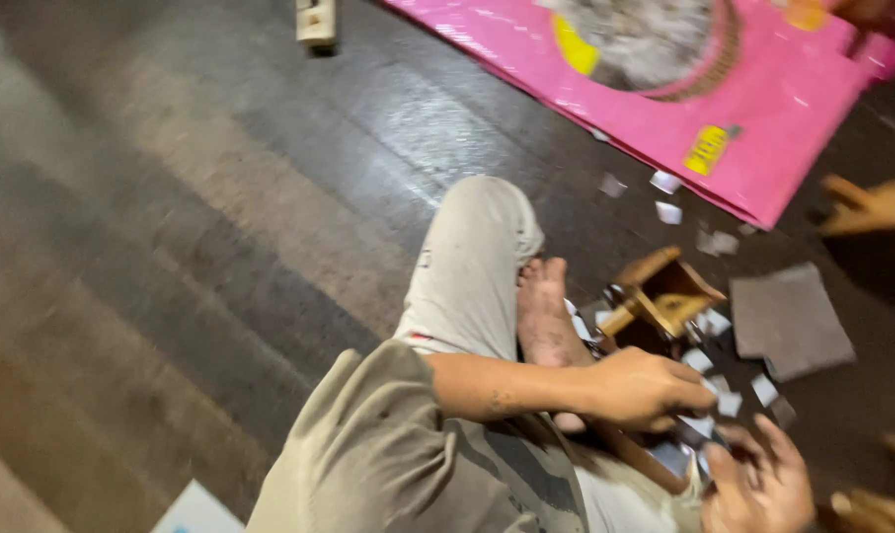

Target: Applying small white adhesive pieces to the interior of wooden lantern frames while sitting on the floor.

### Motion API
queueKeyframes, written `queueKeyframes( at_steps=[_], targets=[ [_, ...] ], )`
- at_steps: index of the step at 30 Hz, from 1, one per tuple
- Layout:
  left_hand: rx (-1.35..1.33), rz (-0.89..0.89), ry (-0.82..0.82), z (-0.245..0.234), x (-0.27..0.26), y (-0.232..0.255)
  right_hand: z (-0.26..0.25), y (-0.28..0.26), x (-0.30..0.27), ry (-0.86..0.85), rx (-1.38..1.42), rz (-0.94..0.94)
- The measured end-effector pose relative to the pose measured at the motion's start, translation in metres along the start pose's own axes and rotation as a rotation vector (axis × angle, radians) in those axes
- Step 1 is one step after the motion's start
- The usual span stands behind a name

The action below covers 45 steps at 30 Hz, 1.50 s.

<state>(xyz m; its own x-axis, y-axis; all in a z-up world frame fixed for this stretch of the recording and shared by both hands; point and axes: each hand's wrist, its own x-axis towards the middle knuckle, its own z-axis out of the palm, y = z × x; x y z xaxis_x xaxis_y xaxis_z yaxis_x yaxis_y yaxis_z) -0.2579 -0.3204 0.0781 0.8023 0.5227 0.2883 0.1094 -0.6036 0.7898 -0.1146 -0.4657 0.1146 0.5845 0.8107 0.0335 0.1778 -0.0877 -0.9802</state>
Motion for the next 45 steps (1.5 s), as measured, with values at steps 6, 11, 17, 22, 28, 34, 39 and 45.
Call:
queueKeyframes(
  at_steps=[6,11,17,22,28,34,39,45],
  targets=[
    [-0.053,-0.057,-0.072,0.023,0.003,-0.008,-0.021,-0.006,-0.004,-0.113,-0.169,0.2],
    [-0.058,-0.033,-0.086,0.026,0.002,-0.001,-0.032,0.041,-0.011,-0.038,-0.036,0.059],
    [-0.086,-0.035,-0.154,0.018,0.001,0.006,-0.048,0.052,-0.006,-0.063,-0.096,0.168],
    [-0.076,-0.024,-0.14,0.015,0.0,0.008,-0.053,0.068,-0.007,-0.018,0.039,0.19],
    [-0.067,-0.023,-0.126,0.019,0.0,0.001,-0.016,0.031,-0.011,0.111,0.093,0.134],
    [-0.039,-0.052,-0.163,0.01,-0.001,0.01,-0.008,0.025,-0.016,0.146,0.251,0.119],
    [-0.036,-0.013,-0.156,0.01,-0.006,0.009,-0.012,0.033,-0.02,0.159,0.28,0.123],
    [-0.016,-0.014,-0.21,-0.001,-0.005,0.014,-0.024,0.041,-0.013,0.189,0.329,0.102]
  ],
)
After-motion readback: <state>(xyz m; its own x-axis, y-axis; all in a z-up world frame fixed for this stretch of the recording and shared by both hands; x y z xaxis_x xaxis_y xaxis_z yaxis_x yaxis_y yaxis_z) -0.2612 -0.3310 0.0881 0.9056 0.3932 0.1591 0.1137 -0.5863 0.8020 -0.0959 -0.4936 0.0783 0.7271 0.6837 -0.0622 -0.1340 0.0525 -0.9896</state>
